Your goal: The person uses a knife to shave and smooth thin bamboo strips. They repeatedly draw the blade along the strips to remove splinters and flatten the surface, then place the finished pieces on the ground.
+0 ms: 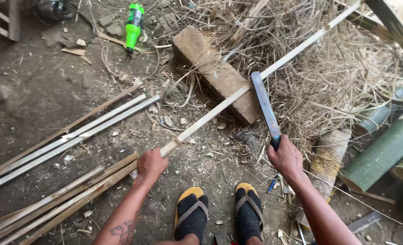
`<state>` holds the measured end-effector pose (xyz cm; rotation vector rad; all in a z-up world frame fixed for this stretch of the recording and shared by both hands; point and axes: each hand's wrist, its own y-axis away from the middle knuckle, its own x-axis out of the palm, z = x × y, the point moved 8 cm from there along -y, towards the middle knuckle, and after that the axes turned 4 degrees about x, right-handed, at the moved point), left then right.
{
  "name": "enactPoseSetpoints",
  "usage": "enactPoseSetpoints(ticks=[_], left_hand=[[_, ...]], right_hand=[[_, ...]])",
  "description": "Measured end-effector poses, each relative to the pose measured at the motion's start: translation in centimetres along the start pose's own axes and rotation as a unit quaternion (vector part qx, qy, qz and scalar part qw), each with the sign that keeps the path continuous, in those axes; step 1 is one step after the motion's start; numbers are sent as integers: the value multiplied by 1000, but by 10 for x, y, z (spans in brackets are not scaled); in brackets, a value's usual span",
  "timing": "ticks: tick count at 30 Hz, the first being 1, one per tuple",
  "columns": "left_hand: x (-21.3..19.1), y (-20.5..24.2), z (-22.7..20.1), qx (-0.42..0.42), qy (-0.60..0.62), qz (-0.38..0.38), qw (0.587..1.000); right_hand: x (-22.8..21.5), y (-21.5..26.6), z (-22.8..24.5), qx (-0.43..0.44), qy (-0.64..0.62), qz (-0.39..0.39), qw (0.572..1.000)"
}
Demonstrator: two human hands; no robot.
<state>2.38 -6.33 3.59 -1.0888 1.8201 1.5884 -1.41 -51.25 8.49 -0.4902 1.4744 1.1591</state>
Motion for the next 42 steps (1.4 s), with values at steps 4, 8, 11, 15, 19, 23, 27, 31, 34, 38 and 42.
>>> enactPoseSetpoints(ticks=[4,8,11,15,19,23,27,31,34,38,42], left_hand=[[-5,-17,-56,67,99,-52,991],[1,-36,-90,84,42,17,995],[11,-35,-86,52,75,48,995],[16,-28,-78,56,44,53,996],[6,-16,-66,54,60,45,996],[2,-4,-46,77,25,3,997],[11,-17,-29,37,13,31,999],[15,-22,-10,35,2,42,999],[16,0,16,47,11,26,998],[-5,12,28,63,-58,-37,996],[-9,-9,17,17,8,8,1000]], right_hand=[[14,34,44,-44,-27,113,992],[18,53,71,-124,0,129,984],[24,54,64,-152,71,132,977],[36,62,61,-151,36,134,979],[40,49,53,-125,78,225,963],[9,23,20,-57,73,115,989],[14,24,21,-30,-29,138,990],[25,16,40,-165,93,141,972],[-6,-20,-10,-73,53,21,996],[0,-25,0,-89,15,-20,996],[27,-16,38,-148,98,199,964]])
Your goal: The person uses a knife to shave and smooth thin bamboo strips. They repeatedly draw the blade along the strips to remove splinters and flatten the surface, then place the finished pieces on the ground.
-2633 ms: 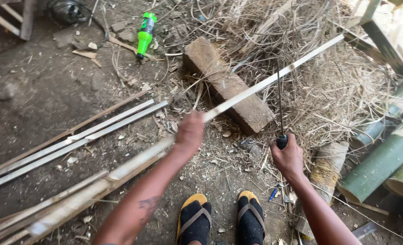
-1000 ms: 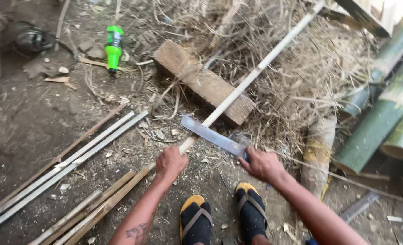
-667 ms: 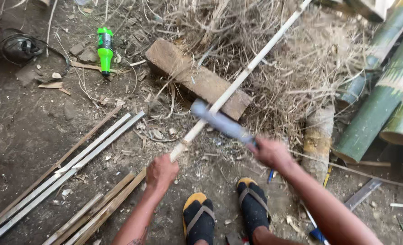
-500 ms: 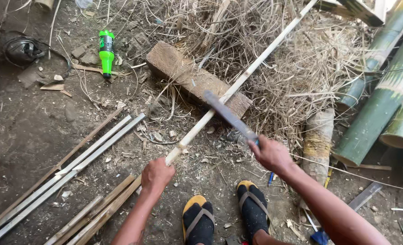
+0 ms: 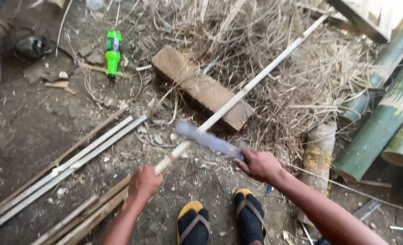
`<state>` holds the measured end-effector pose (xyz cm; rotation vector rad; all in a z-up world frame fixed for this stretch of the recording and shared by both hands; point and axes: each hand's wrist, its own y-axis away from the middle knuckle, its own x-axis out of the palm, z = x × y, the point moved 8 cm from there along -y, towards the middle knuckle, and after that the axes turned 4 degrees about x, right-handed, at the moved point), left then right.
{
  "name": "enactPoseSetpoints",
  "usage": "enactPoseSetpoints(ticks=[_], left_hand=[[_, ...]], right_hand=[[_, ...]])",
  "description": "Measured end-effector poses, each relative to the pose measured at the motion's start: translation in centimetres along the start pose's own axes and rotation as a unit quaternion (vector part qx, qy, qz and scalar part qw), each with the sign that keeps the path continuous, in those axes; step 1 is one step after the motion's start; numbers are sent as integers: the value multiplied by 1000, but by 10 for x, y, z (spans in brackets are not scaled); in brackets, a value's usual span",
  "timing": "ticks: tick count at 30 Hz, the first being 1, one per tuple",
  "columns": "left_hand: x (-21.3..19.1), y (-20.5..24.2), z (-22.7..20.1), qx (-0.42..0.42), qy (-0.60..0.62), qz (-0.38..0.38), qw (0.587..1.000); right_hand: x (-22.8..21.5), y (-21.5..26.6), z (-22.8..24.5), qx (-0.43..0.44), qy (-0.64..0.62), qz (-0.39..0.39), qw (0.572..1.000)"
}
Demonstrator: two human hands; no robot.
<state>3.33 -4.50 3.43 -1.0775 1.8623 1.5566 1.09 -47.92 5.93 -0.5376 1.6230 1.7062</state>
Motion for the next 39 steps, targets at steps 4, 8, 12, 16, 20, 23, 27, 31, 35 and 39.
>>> enactPoseSetpoints(ticks=[4,8,12,16,20,23,27,31,35,39], left_hand=[[4,25,27,4,12,7,1000],[2,25,44,-1,-88,-38,995],[31,-2,51,-7,-62,-24,998],[37,8,103,-69,15,16,997],[40,2,90,-15,15,-6,1000],[33,-17,18,131,19,-166,977],[52,-36,-29,68,1,-61,996],[34,-21,-45,95,-33,-93,991],[16,-17,-44,68,-71,-53,994],[13,-2,-51,79,-56,-84,992]], right_hand=[[-16,25,-41,158,-157,-79,972],[-26,22,-40,98,-47,-173,979],[17,3,-17,31,15,-23,999],[-17,10,-69,166,-117,-119,972],[-40,11,-89,189,-47,-191,962],[-10,0,-49,181,-130,-88,971],[16,23,50,27,-92,-26,995],[3,41,74,-14,-32,-50,998],[9,31,48,69,-143,41,987],[23,35,47,43,-17,-34,998]])
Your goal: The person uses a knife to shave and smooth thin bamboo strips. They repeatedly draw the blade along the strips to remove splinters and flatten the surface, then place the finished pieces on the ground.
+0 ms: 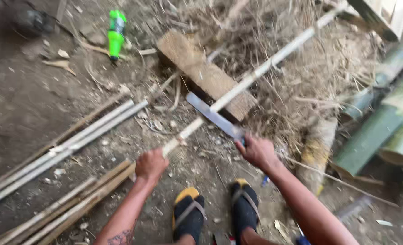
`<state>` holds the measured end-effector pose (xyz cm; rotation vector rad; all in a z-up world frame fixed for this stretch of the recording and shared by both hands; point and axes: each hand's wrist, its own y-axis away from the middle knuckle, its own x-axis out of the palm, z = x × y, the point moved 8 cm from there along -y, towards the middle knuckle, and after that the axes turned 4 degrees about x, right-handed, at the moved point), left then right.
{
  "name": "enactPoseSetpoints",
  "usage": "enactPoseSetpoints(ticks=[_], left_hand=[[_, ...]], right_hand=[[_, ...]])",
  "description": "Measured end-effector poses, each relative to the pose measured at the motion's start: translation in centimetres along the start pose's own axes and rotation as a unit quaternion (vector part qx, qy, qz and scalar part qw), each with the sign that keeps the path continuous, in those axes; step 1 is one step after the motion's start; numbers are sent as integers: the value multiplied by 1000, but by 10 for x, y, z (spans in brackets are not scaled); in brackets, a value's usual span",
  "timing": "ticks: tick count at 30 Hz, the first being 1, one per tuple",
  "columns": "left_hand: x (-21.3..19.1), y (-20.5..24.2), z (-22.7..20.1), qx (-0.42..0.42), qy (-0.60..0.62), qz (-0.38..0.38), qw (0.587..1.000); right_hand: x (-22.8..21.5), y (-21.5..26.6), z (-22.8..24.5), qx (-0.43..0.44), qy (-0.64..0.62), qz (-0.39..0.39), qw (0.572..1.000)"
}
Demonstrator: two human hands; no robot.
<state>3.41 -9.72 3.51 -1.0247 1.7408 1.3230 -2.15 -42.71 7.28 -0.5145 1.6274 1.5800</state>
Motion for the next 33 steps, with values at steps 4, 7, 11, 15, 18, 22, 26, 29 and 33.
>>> enactPoseSetpoints(ticks=[4,7,11,15,18,22,26,29,33], left_hand=[[-4,-5,6,-22,19,2,1000],[-5,-3,25,-41,21,-23,999],[2,19,37,4,-19,7,1000],[4,-10,21,-2,101,48,994],[12,-27,-16,56,128,22,990],[20,-36,-11,-37,55,101,993],[21,6,26,-37,44,34,998],[17,9,42,-34,21,15,999],[10,-6,45,-27,10,-29,999]], right_hand=[[-12,2,15,-86,-51,-111,989],[-25,-29,-7,-67,21,-109,992],[-10,-50,-68,51,-70,-50,995],[-13,-59,-51,-30,-136,-131,982],[17,-25,-28,9,-117,-82,990],[-14,-23,-12,-1,-69,74,995],[-69,-17,-28,3,35,-186,982],[-26,-20,-33,81,-133,-15,988],[-9,-26,12,-125,-1,-9,992]])
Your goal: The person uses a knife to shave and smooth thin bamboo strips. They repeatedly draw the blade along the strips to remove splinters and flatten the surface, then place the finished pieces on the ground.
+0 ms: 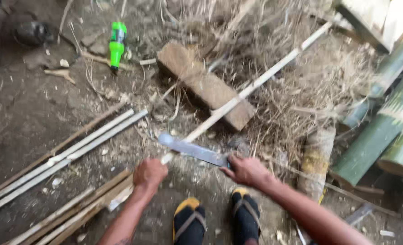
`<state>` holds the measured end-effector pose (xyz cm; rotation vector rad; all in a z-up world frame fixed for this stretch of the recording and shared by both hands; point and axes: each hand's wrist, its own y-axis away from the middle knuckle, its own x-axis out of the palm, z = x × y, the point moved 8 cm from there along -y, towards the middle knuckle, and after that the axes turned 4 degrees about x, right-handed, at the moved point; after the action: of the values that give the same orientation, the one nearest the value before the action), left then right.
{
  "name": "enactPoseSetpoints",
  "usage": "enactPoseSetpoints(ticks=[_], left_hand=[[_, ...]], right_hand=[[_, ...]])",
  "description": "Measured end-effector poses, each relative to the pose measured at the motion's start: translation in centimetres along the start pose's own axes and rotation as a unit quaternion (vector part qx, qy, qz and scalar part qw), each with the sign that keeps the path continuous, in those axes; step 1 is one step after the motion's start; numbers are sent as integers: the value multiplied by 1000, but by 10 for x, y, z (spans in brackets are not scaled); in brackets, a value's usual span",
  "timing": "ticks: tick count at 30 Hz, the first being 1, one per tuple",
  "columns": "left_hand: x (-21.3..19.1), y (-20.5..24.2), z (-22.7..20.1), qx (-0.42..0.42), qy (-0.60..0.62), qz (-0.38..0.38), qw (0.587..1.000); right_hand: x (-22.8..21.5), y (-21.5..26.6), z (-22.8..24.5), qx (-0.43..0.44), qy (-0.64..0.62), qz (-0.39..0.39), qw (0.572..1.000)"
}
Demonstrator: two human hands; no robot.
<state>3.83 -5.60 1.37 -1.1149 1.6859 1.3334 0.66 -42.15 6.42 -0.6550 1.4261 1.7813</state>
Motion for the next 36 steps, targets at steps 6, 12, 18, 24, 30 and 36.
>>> enactPoseSetpoints(ticks=[6,12,18,24,30,36], left_hand=[[-6,33,26,-15,-46,96,994],[-4,-2,-23,60,93,46,993],[1,-46,-70,42,40,95,994],[-16,2,-45,142,-139,68,978],[-25,-13,-22,17,-20,18,999],[-19,23,34,-62,10,127,990]], right_hand=[[-24,3,-68,168,-46,-141,975],[-3,8,-71,123,-30,-158,979],[1,14,-36,257,-167,-7,952],[-24,11,-56,228,-70,-17,971],[-16,2,-26,136,-102,-31,985],[-6,6,-88,304,-140,-11,942]])
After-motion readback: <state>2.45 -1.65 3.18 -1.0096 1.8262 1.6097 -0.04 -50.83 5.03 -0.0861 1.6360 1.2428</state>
